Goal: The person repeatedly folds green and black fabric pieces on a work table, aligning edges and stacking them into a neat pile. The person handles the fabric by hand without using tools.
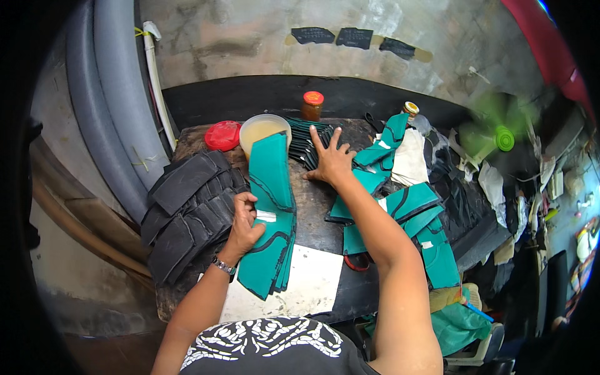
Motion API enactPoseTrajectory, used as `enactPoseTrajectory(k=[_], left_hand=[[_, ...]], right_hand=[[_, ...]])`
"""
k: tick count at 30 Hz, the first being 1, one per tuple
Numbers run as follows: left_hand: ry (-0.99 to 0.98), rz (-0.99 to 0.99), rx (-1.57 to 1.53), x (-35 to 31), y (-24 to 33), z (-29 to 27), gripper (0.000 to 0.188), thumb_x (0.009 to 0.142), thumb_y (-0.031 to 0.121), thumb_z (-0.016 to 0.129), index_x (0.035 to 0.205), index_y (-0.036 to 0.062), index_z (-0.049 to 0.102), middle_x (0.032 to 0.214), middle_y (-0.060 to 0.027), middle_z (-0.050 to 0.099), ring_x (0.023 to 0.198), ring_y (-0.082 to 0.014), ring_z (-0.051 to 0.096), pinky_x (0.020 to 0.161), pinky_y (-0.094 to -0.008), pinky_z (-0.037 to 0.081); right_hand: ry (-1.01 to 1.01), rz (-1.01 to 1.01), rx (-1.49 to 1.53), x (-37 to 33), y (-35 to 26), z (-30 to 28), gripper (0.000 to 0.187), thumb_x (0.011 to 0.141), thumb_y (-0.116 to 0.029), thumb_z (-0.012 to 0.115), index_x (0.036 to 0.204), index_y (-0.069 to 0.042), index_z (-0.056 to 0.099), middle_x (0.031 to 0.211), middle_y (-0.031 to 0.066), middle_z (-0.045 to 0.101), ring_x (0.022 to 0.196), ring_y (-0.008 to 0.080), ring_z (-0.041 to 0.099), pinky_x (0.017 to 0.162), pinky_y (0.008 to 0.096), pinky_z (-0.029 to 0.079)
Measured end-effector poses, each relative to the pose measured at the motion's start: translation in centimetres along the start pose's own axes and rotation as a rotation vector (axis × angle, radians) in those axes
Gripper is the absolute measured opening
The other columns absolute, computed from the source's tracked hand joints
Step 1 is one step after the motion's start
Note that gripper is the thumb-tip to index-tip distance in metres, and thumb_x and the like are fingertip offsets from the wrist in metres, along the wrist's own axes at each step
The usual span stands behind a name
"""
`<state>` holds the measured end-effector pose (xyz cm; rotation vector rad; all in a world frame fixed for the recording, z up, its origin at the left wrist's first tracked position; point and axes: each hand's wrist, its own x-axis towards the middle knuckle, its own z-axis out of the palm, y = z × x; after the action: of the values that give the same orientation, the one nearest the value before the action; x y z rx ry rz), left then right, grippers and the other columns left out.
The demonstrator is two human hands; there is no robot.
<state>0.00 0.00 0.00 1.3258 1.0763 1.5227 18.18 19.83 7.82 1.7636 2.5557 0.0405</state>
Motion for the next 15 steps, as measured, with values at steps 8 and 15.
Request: enactPoseTrajectory(k=[8,15], left_hand=[[-0.015,0.022,-0.008,0.1,-0.6,0.4,0.063,0.073,-0.010,0.049,0.130,0.0067,0.028,0.109,-0.0111,0.044,0.099,-0.0175,0.051,0.092,-0.0299,0.043],[-0.137,-0.033,0.185,0.2,0.6,0.1,0.058,0.074,-0.004,0.052,0.129,0.0053,0.036,0.090,-0.0053,0.046,0.080,-0.0124,0.048,0.075,-0.0288,0.043]], right_hand=[[0.274,0.020,0.131,2.1,1.8,2.6,0.110,0.076,-0.030,0.078,0.160,-0.025,0.007,0.122,0.0331,0.053,0.103,0.0515,0.062,0.087,0.0558,0.054],[0.151,0.115,0.230,5.5,3.7,1.3,0.113,0.082,-0.025,0.074,0.160,-0.028,-0.008,0.123,0.0344,0.058,0.107,0.0504,0.064,0.093,0.0545,0.052]])
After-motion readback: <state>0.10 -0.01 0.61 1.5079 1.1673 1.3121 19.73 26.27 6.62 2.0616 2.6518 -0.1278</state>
